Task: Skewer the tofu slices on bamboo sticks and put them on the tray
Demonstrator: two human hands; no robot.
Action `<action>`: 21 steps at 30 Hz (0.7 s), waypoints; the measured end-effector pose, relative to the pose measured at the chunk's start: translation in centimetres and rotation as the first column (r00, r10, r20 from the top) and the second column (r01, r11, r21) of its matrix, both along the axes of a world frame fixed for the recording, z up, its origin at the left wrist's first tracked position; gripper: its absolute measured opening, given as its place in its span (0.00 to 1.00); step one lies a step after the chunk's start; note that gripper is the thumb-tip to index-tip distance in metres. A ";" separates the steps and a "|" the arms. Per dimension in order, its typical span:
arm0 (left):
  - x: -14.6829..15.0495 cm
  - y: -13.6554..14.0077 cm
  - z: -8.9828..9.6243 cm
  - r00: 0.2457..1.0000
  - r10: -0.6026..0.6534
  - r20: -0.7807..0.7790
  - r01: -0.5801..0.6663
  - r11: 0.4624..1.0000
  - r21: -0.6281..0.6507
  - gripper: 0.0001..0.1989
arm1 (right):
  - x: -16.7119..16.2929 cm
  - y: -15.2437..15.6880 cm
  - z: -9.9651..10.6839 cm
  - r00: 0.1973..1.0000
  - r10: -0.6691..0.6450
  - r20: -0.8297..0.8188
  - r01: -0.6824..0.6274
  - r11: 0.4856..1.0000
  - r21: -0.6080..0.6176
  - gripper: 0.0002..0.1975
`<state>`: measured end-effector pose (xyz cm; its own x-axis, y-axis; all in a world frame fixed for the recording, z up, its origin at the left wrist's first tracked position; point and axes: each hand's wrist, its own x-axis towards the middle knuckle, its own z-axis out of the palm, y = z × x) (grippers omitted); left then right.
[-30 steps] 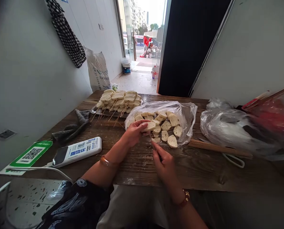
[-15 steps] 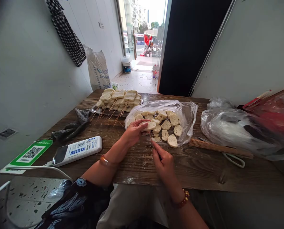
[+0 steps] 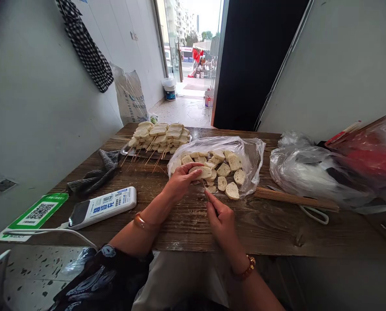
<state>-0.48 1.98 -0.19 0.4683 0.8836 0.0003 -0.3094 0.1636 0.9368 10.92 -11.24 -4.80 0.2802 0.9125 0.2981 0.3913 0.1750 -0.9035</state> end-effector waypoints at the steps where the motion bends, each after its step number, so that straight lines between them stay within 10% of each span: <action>1: 0.0 -0.1 0.1 1.000 0.001 -0.010 -0.001 1.000 0.014 0.23 | 0.0 0.0 -0.1 1.000 -0.002 -0.008 0.002 1.000 -0.002 0.19; 21: 1.0 -1.7 0.0 0.993 0.003 -0.121 0.010 0.994 0.111 0.22 | 0.0 0.4 0.2 0.995 -0.080 -0.058 0.083 0.995 0.056 0.19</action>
<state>0.49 0.30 -0.18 0.4740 0.8795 0.0419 -0.1929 0.0573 0.9795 10.87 -10.86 -4.56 0.3708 0.8675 0.3316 0.3561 0.1970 -0.9135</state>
